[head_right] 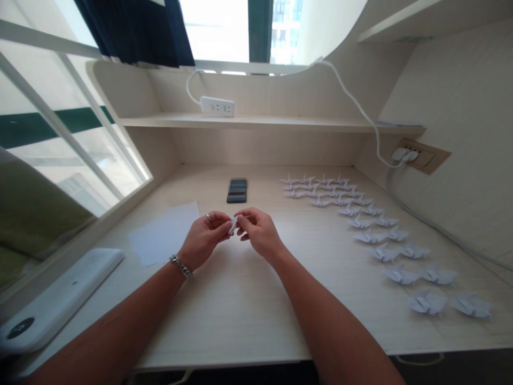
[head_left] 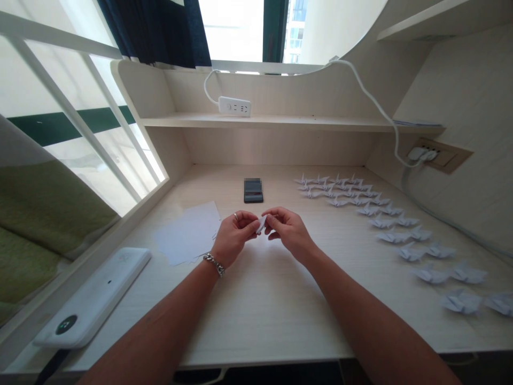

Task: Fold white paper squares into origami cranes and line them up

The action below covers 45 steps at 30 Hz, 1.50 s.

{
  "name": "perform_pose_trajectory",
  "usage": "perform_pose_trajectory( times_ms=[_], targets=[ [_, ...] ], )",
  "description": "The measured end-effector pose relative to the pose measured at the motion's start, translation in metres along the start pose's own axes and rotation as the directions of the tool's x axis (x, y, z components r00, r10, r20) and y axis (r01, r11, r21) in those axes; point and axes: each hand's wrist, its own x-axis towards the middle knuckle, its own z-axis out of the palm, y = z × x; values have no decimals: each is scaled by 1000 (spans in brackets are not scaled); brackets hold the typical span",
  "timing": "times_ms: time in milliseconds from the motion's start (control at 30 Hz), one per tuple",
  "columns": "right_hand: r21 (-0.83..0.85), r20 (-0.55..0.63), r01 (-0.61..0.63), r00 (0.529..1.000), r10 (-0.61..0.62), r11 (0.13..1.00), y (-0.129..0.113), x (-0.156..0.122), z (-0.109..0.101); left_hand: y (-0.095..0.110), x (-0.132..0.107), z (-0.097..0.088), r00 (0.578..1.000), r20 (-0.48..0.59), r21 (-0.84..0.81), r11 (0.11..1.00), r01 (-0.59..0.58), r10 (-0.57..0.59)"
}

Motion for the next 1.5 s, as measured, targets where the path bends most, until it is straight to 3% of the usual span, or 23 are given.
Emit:
perform_pose_trajectory(
  times_ms=[467,633,800,900,1067,1200,1500],
  targets=[
    [36,-37,-59,998,60,998,0,1,2,-1,1,-3,998,51,55,997,-50,48],
    [-22,-53,-24,998,22,999,5,1,3,0,1,-3,994,44,177,979,-104,98],
    [-282,-150,102,978,-149,954,7,-2,4,2,-1,-1,983,95,446,877,-182,156],
    [-402,-146,167,959,-243,900,8,-5,4,2,-2,0,979,100,510,835,-205,180],
    [-393,-143,195,952,-269,899,10,-5,4,-3,-3,-1,973,110,563,794,-230,204],
    [-412,-147,209,945,-291,887,11,-5,5,-1,-5,2,963,88,668,702,-247,255],
    [-614,-74,297,901,-428,731,7,-12,9,11,-13,8,930,99,814,509,-280,354]
  ],
)
